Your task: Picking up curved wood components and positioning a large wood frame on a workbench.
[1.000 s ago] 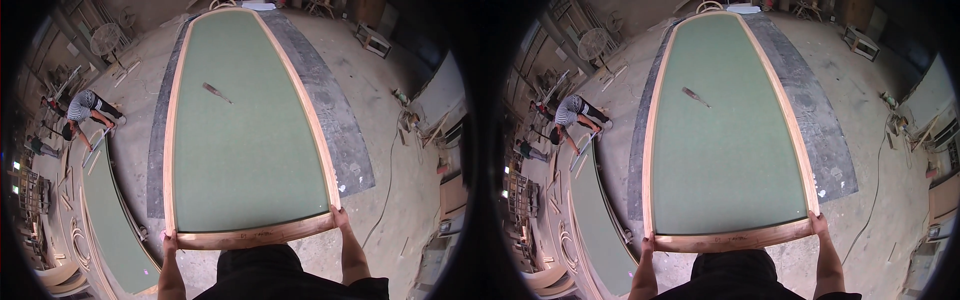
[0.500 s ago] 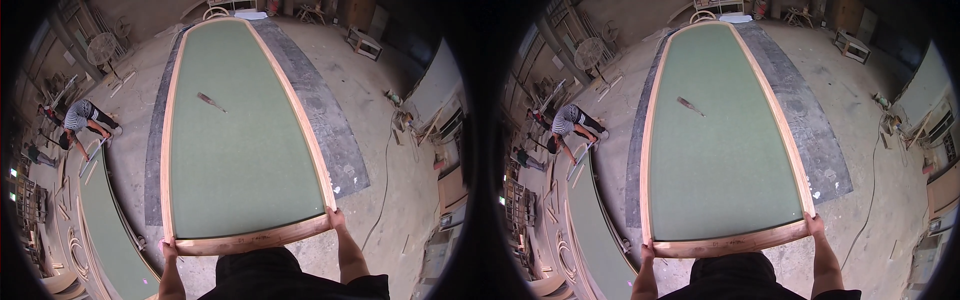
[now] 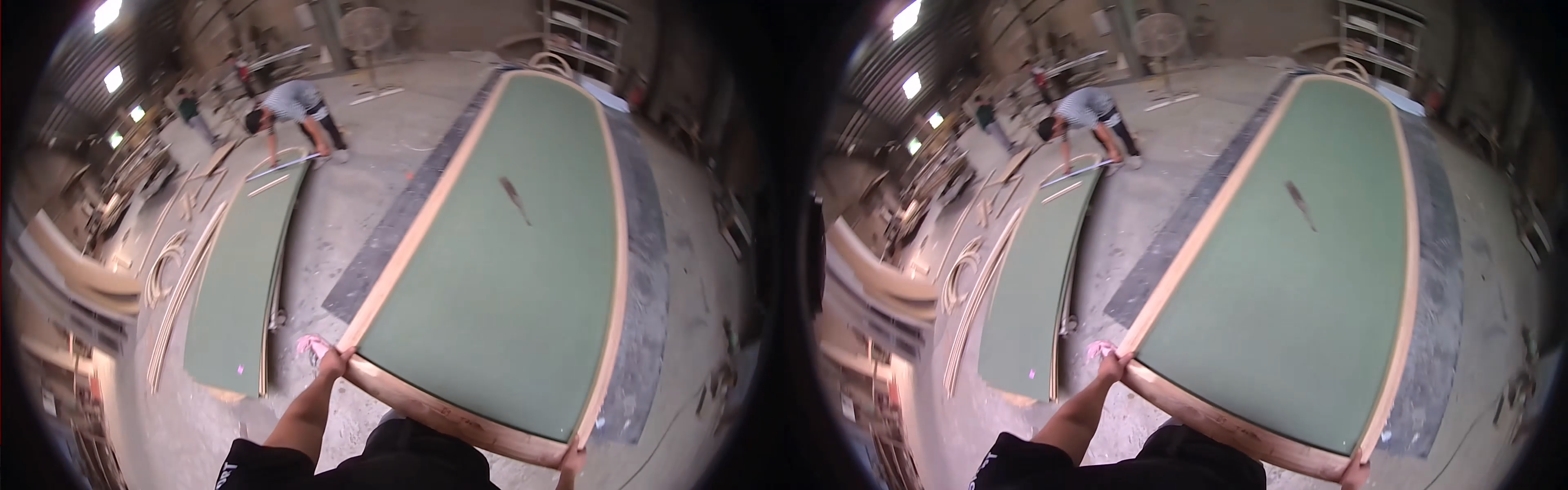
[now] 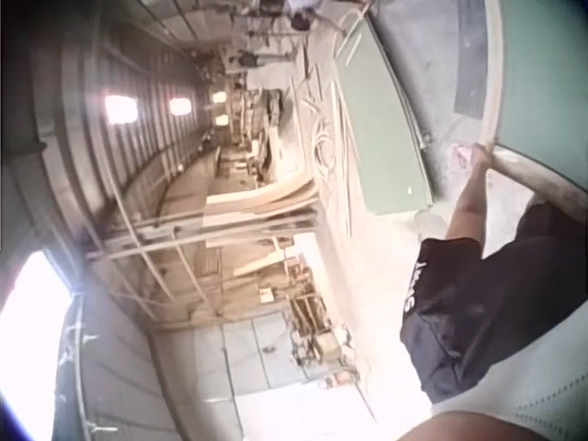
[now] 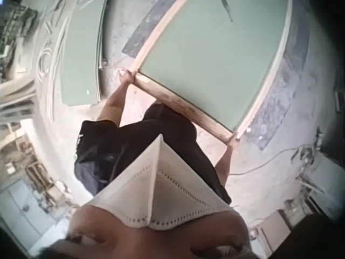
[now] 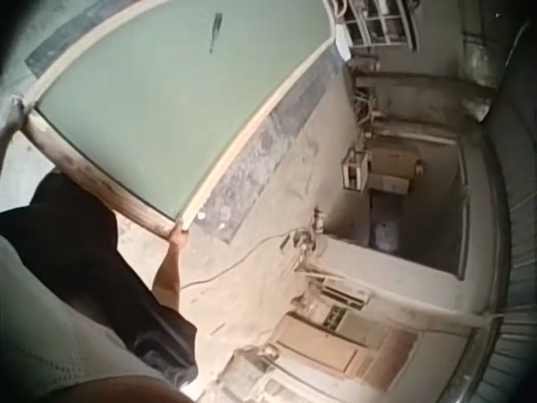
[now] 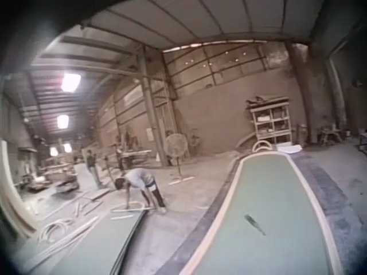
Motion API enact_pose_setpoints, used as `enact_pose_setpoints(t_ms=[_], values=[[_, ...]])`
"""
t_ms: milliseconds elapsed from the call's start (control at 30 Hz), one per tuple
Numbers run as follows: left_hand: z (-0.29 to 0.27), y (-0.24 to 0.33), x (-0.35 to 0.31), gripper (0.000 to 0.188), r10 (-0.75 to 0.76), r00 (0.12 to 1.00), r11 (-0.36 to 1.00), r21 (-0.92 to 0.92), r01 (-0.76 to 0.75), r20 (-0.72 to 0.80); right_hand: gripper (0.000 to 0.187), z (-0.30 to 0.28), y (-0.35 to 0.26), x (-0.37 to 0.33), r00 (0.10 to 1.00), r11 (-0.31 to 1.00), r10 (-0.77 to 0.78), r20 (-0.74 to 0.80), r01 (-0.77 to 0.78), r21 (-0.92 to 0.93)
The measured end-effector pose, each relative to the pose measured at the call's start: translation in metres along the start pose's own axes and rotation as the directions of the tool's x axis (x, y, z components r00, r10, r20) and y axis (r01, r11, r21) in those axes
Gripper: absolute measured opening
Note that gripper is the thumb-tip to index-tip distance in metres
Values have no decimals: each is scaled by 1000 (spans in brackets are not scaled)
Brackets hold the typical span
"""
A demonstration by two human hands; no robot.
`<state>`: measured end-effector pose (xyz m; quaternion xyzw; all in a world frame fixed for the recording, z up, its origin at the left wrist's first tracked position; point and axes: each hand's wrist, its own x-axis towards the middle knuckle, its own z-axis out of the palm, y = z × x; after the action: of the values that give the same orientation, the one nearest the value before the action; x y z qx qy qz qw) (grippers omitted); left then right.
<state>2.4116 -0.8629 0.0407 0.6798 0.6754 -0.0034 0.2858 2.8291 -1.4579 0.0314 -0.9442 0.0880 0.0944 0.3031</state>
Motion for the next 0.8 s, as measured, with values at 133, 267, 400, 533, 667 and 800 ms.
enact_pose_setpoints(t_ms=[133, 267, 400, 533, 667, 800], values=[[-20, -10, -19, 78, -48, 998, 998, -40, 46, -50, 58, -19, -79, -32, 974, 959, 125, 188, -71, -274], [-20, 0, -16, 80, -68, 998, 996, -56, 68, -2, 70, -21, -73, -31, 974, 993, 98, 205, -81, -87], [-16, -5, -13, 80, -51, 999, 998, -33, 51, -1, 55, -35, -108, -54, 976, 999, 36, 216, -30, -31], [-12, -6, -10, 81, -44, 999, 998, -47, 43, -2, 51, -35, -109, -53, 973, 999, -39, 227, 46, -25], [-13, -3, -13, 82, -56, 998, 997, -52, 55, -21, 56, -27, -94, -46, 962, 989, -134, 237, 113, 100], [-15, -4, -10, 82, -56, 998, 997, -57, 55, -6, 62, -21, -87, -36, 969, 1000, 12, 245, -5, -28]])
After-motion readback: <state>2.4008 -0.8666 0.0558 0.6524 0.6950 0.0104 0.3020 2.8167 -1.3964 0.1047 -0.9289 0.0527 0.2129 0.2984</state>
